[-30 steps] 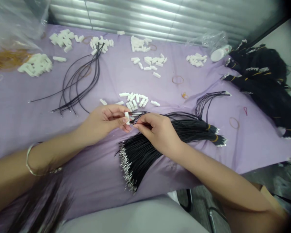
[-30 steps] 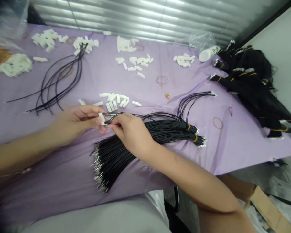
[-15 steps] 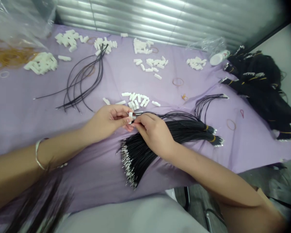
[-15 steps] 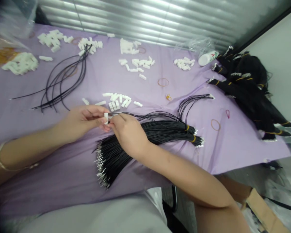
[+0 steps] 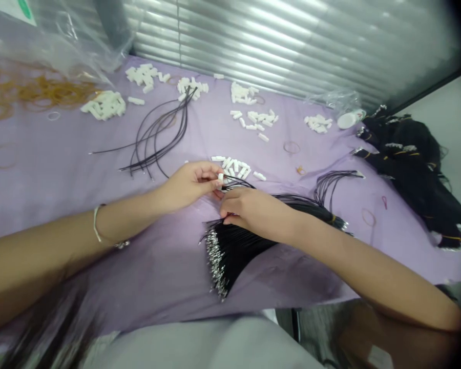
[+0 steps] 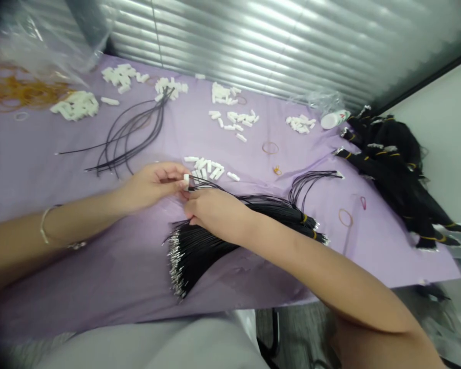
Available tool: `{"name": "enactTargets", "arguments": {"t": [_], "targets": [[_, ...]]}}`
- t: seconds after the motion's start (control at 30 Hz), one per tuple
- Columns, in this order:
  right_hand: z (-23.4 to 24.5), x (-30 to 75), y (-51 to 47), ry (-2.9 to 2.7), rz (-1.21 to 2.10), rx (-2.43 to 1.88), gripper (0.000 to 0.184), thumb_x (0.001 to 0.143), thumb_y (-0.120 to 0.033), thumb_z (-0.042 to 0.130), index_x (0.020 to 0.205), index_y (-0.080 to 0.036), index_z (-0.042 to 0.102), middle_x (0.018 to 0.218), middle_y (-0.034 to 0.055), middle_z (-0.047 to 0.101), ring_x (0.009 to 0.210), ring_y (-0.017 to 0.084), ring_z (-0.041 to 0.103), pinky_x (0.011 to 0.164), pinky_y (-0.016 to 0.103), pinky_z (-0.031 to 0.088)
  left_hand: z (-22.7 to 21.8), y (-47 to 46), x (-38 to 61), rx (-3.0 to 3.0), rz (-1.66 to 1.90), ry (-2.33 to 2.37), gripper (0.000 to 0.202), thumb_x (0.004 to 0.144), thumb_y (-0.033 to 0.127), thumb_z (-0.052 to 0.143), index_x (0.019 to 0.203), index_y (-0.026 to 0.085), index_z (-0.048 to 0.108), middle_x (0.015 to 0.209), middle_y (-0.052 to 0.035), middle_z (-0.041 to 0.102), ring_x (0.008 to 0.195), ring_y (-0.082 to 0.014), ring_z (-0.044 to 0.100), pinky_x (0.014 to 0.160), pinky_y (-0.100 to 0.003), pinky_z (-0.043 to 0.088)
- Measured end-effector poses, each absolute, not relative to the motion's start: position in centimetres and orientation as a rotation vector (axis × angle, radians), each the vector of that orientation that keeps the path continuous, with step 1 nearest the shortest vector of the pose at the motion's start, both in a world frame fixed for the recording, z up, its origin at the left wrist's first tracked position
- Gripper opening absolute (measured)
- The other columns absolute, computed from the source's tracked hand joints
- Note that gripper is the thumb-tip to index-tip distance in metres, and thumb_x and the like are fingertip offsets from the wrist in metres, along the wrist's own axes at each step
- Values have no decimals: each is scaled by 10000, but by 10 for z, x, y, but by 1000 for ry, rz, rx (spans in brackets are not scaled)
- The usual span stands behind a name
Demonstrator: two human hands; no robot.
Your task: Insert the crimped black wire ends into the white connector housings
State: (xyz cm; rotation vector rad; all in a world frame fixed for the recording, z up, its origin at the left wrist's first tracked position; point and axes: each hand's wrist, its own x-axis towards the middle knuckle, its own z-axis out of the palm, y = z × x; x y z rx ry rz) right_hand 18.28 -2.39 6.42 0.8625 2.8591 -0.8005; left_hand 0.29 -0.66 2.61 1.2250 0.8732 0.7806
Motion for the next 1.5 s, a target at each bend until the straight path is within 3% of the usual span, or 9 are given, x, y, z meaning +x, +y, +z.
{"name": "enactTargets", "arguments": {"t": [0.3, 0.47, 0.57, 0.73, 0.83, 1.0, 1.27, 1.5], "targets": [[68, 180, -30, 2780, -956, 1061, 74, 821, -80, 568, 772, -131, 587, 815, 51, 612, 803, 159, 542, 771, 290, 405, 27, -8, 2, 1237, 782, 870, 124, 795, 128, 609, 908, 80, 590, 721, -22, 677, 643, -110, 654, 697, -252, 550], [63, 193, -39, 2630, -1634, 1635, 31, 830, -171, 585, 846, -150, 570, 757, -4, 610, 683, 100, 540, 656, 228, 413, 27, -9, 1, 1163, 751, 860, 151, 781, 144, 625, 917, 95, 583, 691, -4, 668, 607, -107, 653, 639, -230, 551], [52, 197, -41, 2476, -2064, 1740, 140, 795, -243, 641, 897, -146, 633, 805, 16, 655, 703, 103, 572, 674, 240, 438, 27, -9, 1, 1148, 769, 879, 150, 764, 144, 647, 898, 113, 589, 680, 23, 657, 579, -84, 636, 618, -201, 542], [51, 197, -42, 2566, -2270, 1777, 111, 790, -251, 645, 803, -144, 670, 737, 14, 659, 654, 93, 566, 630, 230, 445, 28, -11, -1, 1169, 731, 857, 197, 781, 211, 658, 938, 116, 586, 701, 2, 680, 628, -112, 660, 649, -229, 558], [58, 198, -44, 2790, -2119, 1869, 84, 794, -211, 634, 776, -134, 663, 718, 12, 649, 639, 79, 554, 613, 203, 449, 32, -15, -1, 1164, 767, 855, 219, 772, 214, 674, 952, 122, 589, 689, 11, 681, 609, -106, 657, 641, -221, 557], [62, 202, -44, 2817, -1901, 2001, 93, 758, -144, 632, 671, -112, 617, 576, -30, 537, 515, 41, 430, 462, 158, 338, 43, -29, 3, 1197, 773, 893, 183, 783, 180, 668, 949, 130, 612, 699, 11, 694, 622, -105, 672, 650, -203, 560], [62, 208, -42, 3135, -1401, 1770, 109, 812, -131, 582, 713, -119, 627, 626, -27, 535, 569, 45, 453, 527, 160, 345, 43, -34, 1, 1172, 685, 951, 144, 778, 177, 683, 911, 150, 635, 681, 3, 708, 628, -109, 678, 643, -196, 556], [63, 209, -40, 3115, -1373, 1722, 120, 838, -139, 565, 740, -117, 629, 638, -26, 535, 584, 47, 463, 556, 160, 353, 43, -34, 0, 1201, 678, 925, 122, 791, 153, 671, 911, 148, 648, 673, 17, 702, 635, -99, 669, 661, -197, 550]]}}
